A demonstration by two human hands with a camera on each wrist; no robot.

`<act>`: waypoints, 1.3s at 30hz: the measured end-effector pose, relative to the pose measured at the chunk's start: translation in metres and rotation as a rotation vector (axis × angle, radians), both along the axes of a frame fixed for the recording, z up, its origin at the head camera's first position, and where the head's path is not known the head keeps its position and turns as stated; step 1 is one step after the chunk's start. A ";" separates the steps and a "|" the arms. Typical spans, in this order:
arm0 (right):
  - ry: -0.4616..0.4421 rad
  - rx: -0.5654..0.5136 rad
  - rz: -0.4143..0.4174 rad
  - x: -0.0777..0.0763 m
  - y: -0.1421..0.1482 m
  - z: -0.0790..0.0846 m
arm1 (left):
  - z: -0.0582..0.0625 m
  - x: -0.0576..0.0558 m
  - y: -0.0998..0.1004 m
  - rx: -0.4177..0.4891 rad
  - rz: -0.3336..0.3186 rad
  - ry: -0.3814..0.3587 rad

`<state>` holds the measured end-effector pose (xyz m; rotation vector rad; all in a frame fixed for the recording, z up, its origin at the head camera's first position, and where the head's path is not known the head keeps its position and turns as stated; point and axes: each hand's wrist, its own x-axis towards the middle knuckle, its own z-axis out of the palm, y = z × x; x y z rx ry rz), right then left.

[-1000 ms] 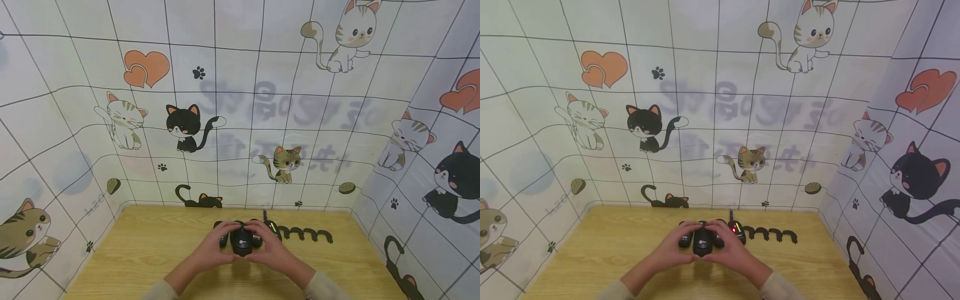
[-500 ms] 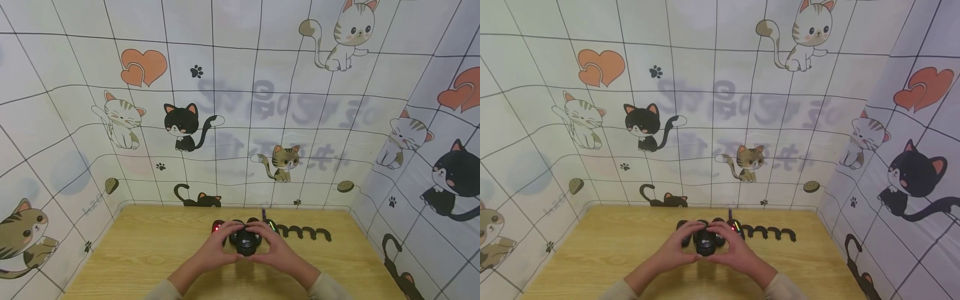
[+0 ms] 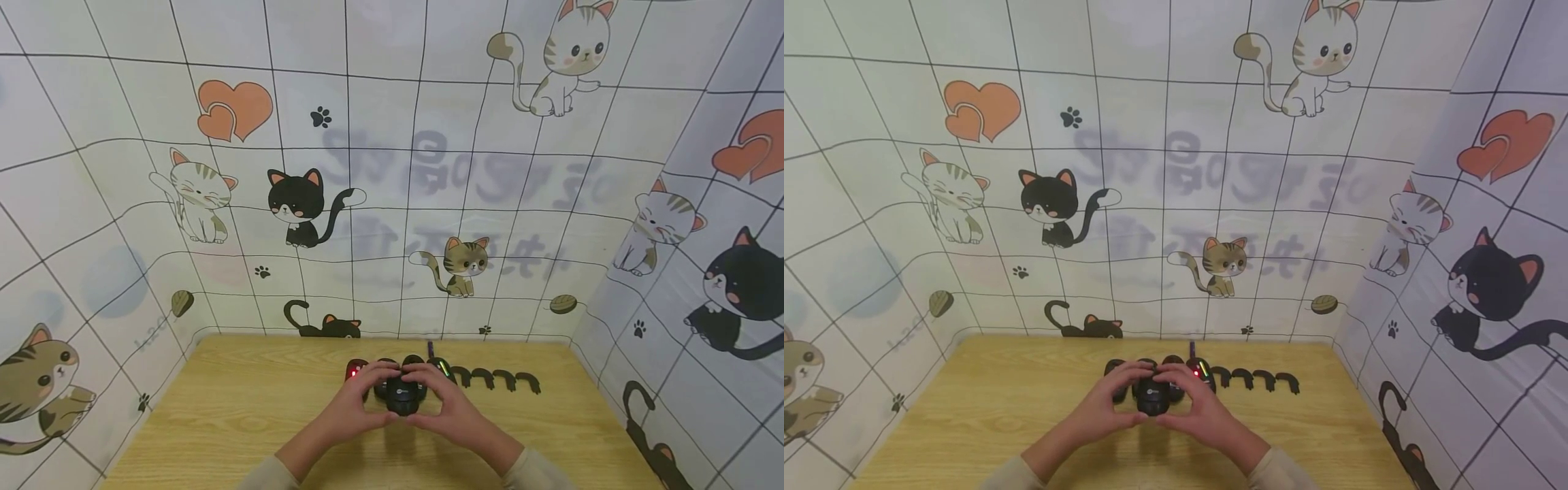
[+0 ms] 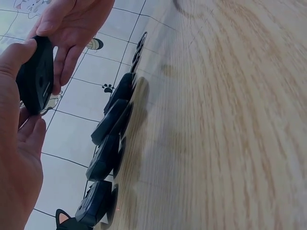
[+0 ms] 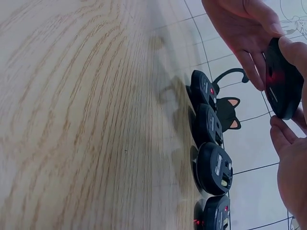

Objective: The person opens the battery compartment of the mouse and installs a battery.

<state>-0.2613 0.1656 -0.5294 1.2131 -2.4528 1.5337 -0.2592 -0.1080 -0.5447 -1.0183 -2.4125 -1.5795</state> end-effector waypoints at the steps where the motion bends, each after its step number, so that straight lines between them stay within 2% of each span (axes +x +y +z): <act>1: 0.010 -0.002 -0.002 0.000 0.000 0.000 | 0.000 0.000 0.000 0.011 -0.001 -0.012; 6: 0.044 -0.018 -0.016 0.002 -0.002 0.001 | -0.001 -0.001 0.003 0.093 -0.024 -0.064; 16: 0.062 -0.032 -0.054 0.004 -0.009 0.002 | 0.002 -0.002 0.006 0.196 -0.046 -0.087; 29: -0.046 0.018 -0.107 0.002 -0.008 -0.001 | 0.006 -0.002 0.009 0.179 -0.025 -0.035; 36: -0.089 0.038 -0.108 0.001 -0.006 0.001 | 0.009 0.000 0.006 0.100 0.042 -0.059; 39: -0.114 0.027 -0.097 0.001 -0.006 0.001 | 0.010 0.000 0.005 0.087 0.049 -0.076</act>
